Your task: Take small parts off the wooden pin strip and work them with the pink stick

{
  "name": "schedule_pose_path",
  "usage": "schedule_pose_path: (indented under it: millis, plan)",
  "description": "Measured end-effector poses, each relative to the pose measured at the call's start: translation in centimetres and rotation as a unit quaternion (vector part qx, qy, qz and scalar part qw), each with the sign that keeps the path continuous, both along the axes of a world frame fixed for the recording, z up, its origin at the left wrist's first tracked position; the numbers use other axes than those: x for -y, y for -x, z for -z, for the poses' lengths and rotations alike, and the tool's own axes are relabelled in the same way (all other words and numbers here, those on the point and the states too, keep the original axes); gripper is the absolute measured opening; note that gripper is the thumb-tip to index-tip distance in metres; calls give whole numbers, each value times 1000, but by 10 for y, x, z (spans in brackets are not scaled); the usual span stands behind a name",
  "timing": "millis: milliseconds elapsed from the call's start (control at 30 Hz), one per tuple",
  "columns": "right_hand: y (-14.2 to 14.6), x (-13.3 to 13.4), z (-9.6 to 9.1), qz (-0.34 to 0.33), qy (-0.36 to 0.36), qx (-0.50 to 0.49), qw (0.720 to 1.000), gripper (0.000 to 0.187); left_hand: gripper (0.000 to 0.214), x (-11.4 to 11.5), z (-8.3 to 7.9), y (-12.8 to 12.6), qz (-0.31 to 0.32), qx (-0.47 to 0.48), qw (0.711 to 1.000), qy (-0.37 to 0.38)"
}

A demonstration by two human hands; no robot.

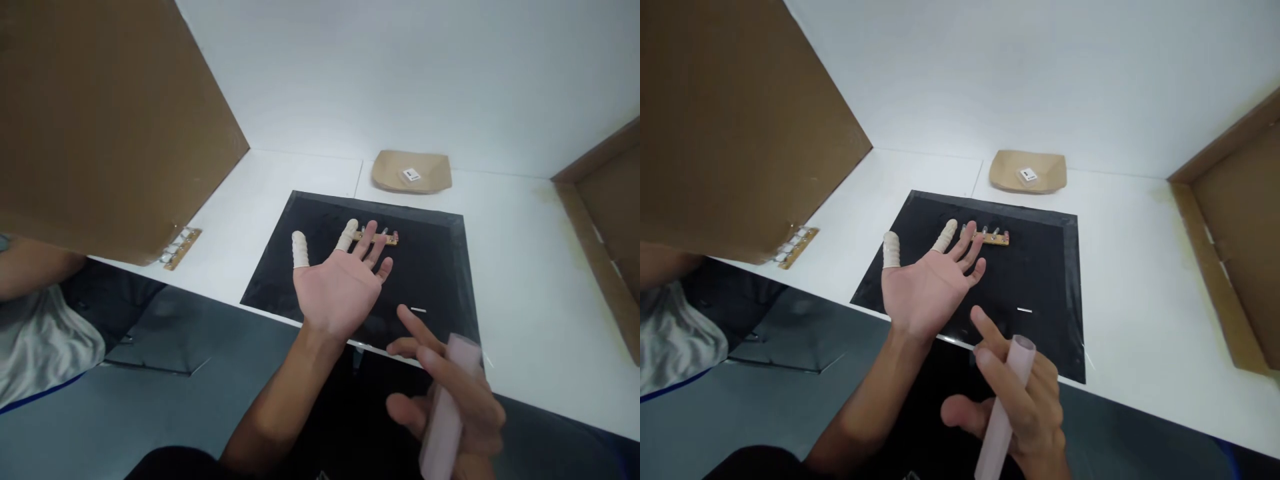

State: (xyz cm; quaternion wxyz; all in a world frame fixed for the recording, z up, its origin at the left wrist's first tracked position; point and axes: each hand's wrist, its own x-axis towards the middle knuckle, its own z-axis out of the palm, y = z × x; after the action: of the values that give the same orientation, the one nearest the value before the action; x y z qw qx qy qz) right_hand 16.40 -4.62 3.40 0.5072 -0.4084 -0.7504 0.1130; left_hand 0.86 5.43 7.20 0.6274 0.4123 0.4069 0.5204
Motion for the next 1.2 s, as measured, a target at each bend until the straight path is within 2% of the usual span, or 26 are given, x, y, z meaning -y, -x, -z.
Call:
schedule_pose_path:
  millis: [133, 200, 267, 367, 467, 533, 600, 633, 700, 733, 767, 833, 867, 967, 1100, 1200]
  plan:
    - [15, -6, -2, -55, -80, 43, 994, 41, 93, 6, 0, 8, -43, 60, 997, 3]
    - [19, -3, -4, -42, -75, 54, 995, 36, 94, 8, 1, 11, -27, 83, 996, 2]
    - [19, 3, -4, -13, -43, 32, 998, 44, 95, 10, 2, 14, -4, 97, 995, 0]
    - [18, 8, 0, -24, -44, 2, 999, 59, 96, 13, 5, 16, 10, 75, 997, -5]
    - [18, 3, 6, -51, -73, -18, 996, 55, 93, 12, 11, 17, 7, 67, 997, -26]
    - [16, -1, 11, -44, -62, -24, 997, 49, 84, 6, 17, 19, -13, 49, 997, -57]
    - [12, -1, 20, -35, -21, -44, 998, 47, 64, -10, 24, 24, -46, -40, 992, -115]
    - [10, 0, 27, -28, 14, -68, 997, 46, 52, -20, 26, 27, -63, -116, 978, -160]
    - [5, 5, 42, 3, 110, -148, 983, 50, 37, -46, 29, 30, -15, -293, 925, -241]
    - [3, 7, 49, 19, 162, -196, 967, 53, 35, -60, 30, 30, 16, -382, 883, -271]
    - [2, 9, 57, 34, 214, -245, 945, 55, 35, -74, 30, 29, 53, -473, 830, -291]
    - [-2, 9, 68, 48, 292, -335, 894, 56, 37, -98, 30, 22, 90, -636, 697, -317]
    - [-4, 8, 72, 54, 316, -371, 872, 53, 39, -107, 30, 16, 108, -659, 669, -327]
    - [-14, 4, 76, 83, 330, -435, 834, 40, 45, -128, 34, 0, 173, -682, 618, -351]
    - [-28, 2, 74, 82, 335, -450, 824, 35, 44, -146, 37, -14, 245, -703, 566, -355]
    - [-29, 2, 73, 80, 341, -450, 822, 37, 38, -158, 37, -16, 272, -716, 543, -344]
